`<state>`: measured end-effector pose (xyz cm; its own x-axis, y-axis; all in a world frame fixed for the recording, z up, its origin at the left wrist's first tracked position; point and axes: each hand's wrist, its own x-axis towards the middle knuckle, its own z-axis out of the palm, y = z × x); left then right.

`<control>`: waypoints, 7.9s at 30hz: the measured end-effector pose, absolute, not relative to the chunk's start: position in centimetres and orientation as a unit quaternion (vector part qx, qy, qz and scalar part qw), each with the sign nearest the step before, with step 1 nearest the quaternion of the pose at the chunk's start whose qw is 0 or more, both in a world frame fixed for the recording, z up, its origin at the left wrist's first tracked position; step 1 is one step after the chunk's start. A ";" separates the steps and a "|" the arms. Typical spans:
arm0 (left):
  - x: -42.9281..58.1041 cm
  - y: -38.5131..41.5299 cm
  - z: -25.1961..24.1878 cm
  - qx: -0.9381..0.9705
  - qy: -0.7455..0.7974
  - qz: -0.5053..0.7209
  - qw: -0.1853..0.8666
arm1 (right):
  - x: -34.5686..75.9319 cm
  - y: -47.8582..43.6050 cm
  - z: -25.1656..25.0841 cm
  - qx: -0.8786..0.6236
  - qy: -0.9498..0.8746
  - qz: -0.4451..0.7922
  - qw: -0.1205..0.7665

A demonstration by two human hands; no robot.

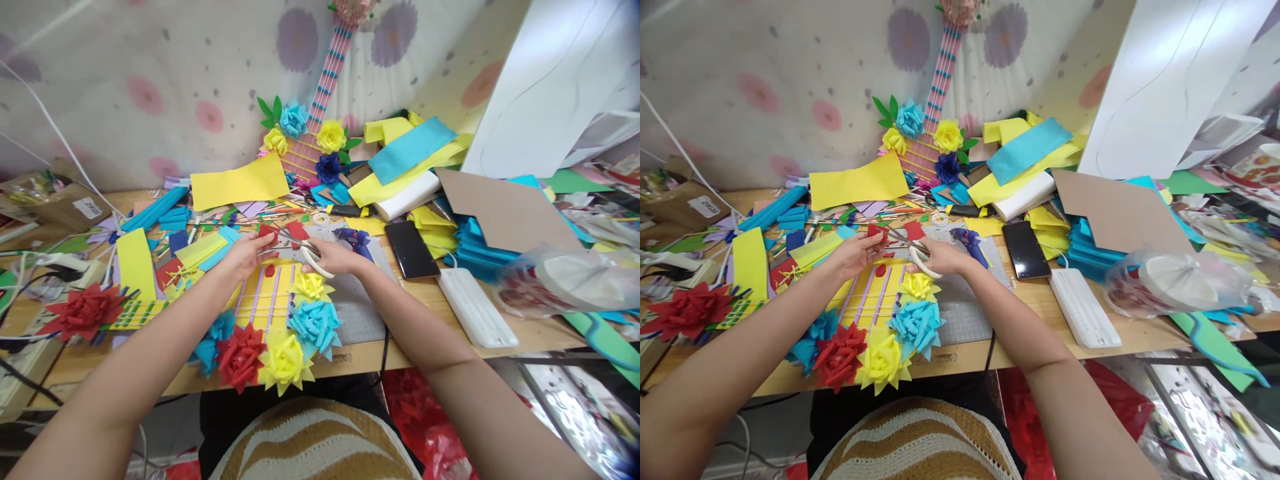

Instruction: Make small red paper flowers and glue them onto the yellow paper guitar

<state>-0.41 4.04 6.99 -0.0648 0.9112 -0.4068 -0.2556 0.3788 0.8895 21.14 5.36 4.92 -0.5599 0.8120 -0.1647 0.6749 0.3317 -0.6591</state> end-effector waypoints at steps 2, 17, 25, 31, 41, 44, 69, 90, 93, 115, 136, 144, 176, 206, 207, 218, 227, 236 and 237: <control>-0.3 4.0 6.9 0.291 0.544 0.471 0.630 | 21.3 5.2 4.9 -0.462 -0.812 0.346 0.082; 1.2 4.0 7.4 0.298 0.501 0.460 0.670 | 21.5 5.7 4.6 -0.368 -0.815 0.430 0.127; 1.0 4.4 7.3 0.277 0.532 0.447 0.663 | 21.6 5.8 3.9 -0.375 -0.783 0.472 0.153; 0.9 4.8 7.3 0.258 0.560 0.420 0.666 | 21.5 5.9 3.8 -0.391 -0.789 0.453 0.138; -0.2 5.1 6.9 0.335 0.557 0.388 0.654 | 21.6 6.1 3.1 -0.394 -0.806 0.424 0.123; -0.5 5.1 6.8 0.348 0.556 0.374 0.656 | 21.8 6.1 3.2 -0.390 -0.811 0.417 0.126; -1.4 5.7 8.9 0.418 0.609 0.235 0.632 | 22.6 6.1 3.3 -0.346 -0.817 0.449 0.106; 0.9 6.3 9.0 0.392 0.598 0.224 0.663 | 22.6 6.2 4.0 -0.351 -0.812 0.450 0.122; 0.6 6.6 8.9 0.389 0.593 0.216 0.671 | 22.5 6.1 4.2 -0.359 -0.804 0.455 0.131; 0.5 7.6 9.0 0.455 0.584 0.177 0.649 | 22.4 6.1 3.1 -0.428 -0.716 0.502 0.228; 3.4 6.3 8.7 0.558 0.569 0.192 0.573 | 19.0 5.8 2.9 -0.408 -0.487 0.585 0.504; 3.6 4.8 8.1 0.460 0.555 0.323 0.613 | 18.2 5.3 2.9 -0.384 -0.416 0.605 0.560; 0.9 5.5 8.9 0.334 0.529 0.528 0.574 | 20.8 6.0 3.2 -0.455 -0.762 0.397 0.234; 1.3 4.1 7.4 0.356 0.541 0.424 0.633 | 21.8 5.1 3.8 -0.347 -0.749 0.537 0.171; 1.3 4.1 7.5 0.355 0.543 0.420 0.635 | 21.9 5.2 3.7 -0.341 -0.748 0.543 0.170; -0.3 4.7 7.2 0.384 0.560 0.358 0.641 | 22.4 5.5 3.6 -0.295 -0.740 0.589 0.136; -1.0 5.0 8.4 0.428 0.563 0.277 0.651 | 22.7 5.8 3.6 -0.306 -0.742 0.585 0.117; -1.2 5.2 8.6 0.425 0.561 0.258 0.662 | 22.7 6.1 3.0 -0.307 -0.740 0.588 0.114; -1.1 5.2 8.7 0.422 0.563 0.257 0.662 | 22.7 6.0 3.0 -0.306 -0.737 0.591 0.114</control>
